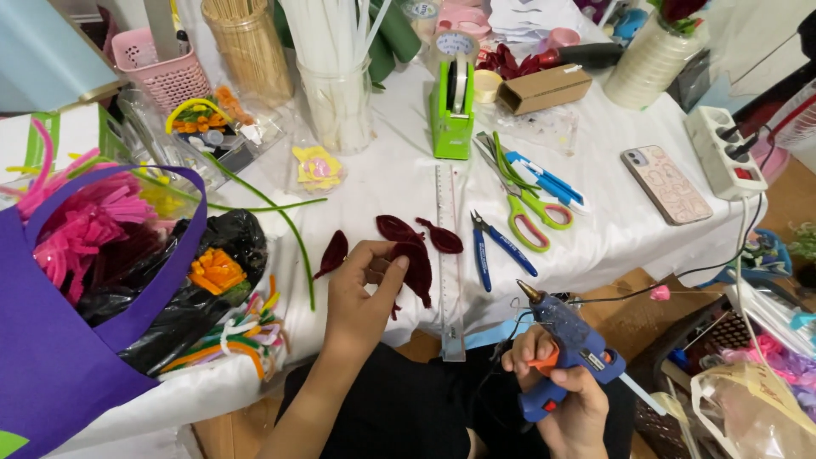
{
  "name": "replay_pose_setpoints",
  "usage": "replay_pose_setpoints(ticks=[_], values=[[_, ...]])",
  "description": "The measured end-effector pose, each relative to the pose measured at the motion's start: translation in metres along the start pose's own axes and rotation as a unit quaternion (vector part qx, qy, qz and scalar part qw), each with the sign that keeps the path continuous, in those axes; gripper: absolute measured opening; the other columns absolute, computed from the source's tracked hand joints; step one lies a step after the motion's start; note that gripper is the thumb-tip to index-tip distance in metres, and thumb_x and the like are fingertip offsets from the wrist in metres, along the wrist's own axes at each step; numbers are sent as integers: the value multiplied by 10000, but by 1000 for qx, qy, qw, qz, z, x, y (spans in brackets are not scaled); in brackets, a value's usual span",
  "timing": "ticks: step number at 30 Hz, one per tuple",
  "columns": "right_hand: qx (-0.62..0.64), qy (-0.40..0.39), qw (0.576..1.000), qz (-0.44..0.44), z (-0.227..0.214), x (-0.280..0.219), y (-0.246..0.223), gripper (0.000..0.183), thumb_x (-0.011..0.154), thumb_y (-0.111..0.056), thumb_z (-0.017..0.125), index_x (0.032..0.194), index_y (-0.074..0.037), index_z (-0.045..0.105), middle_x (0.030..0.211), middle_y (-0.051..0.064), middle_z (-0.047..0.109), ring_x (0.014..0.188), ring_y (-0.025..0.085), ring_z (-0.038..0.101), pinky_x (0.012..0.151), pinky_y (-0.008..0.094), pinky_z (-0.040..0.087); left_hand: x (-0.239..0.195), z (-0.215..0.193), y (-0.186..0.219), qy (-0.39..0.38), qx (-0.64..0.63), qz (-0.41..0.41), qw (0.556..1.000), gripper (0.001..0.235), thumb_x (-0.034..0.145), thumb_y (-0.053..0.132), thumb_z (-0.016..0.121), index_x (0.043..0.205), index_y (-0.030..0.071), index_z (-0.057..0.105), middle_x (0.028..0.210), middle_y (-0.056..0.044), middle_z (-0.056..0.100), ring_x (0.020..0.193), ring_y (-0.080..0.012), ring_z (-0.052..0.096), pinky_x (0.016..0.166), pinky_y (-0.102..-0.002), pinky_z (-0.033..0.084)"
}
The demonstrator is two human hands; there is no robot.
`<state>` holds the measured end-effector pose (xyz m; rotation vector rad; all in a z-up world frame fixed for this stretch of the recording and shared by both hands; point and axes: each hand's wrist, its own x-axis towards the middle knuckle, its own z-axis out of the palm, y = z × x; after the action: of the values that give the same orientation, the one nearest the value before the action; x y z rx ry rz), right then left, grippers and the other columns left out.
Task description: The person assembles maroon fabric petals into a flower shape using a hot glue gun. They pick up individual petals, apply glue, and press them together to form a layered flower. The workspace contains craft supplies including scissors, a ruler, and a purple bag of materials.
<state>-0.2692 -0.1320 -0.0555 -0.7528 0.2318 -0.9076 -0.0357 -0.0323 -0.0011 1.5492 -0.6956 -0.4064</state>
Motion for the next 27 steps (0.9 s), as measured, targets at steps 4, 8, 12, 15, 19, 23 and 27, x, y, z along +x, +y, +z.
replay_pose_setpoints(ticks=[4,8,12,15,19,23,27], values=[[1,15,1000,-6,-8,-7,-2,156,722,-142,686,821,-31,641,816,140,552,687,248,516,691,436,422,1,18,18,-26,-35,15,999,166,947,226,665,1036,101,729,858,11,714,781,-98,648,703,-244,551],[2,24,999,-26,-18,-8,-8,163,747,-135,701,855,-18,663,837,155,565,707,258,531,688,441,426,2,31,29,-72,-38,70,994,132,962,184,649,1030,96,720,915,11,690,792,-104,617,709,-250,514],[19,17,999,-32,-33,1,-2,206,746,-149,724,881,-13,648,827,161,555,700,272,538,691,452,440,6,24,21,-79,-16,26,996,149,954,199,661,1039,99,732,887,18,689,798,-106,623,737,-257,532],[49,22,998,-20,-36,11,12,210,738,-153,695,870,-10,619,823,158,510,689,277,488,686,452,422,14,13,7,-39,-48,1,998,129,942,171,689,1022,85,744,829,8,694,753,-99,628,680,-239,523],[63,3,998,5,-31,29,26,227,703,-134,708,864,-3,614,815,173,531,663,285,511,683,459,427,24,-3,4,-16,-31,-50,998,131,944,185,677,1024,111,749,846,17,727,768,-93,644,698,-241,536],[39,-61,997,40,-46,52,34,253,722,-149,710,907,-2,620,858,179,551,709,299,546,709,484,428,37,-10,-7,-9,-31,-44,999,139,924,192,679,1010,114,756,870,21,753,799,-100,686,743,-255,553],[115,-219,967,61,-98,88,60,263,851,-127,772,1050,15,675,1006,195,595,821,315,611,781,494,444,43,-17,-17,-2,-50,-55,997,98,916,160,694,966,99,752,811,17,739,756,-84,677,693,-247,536]])
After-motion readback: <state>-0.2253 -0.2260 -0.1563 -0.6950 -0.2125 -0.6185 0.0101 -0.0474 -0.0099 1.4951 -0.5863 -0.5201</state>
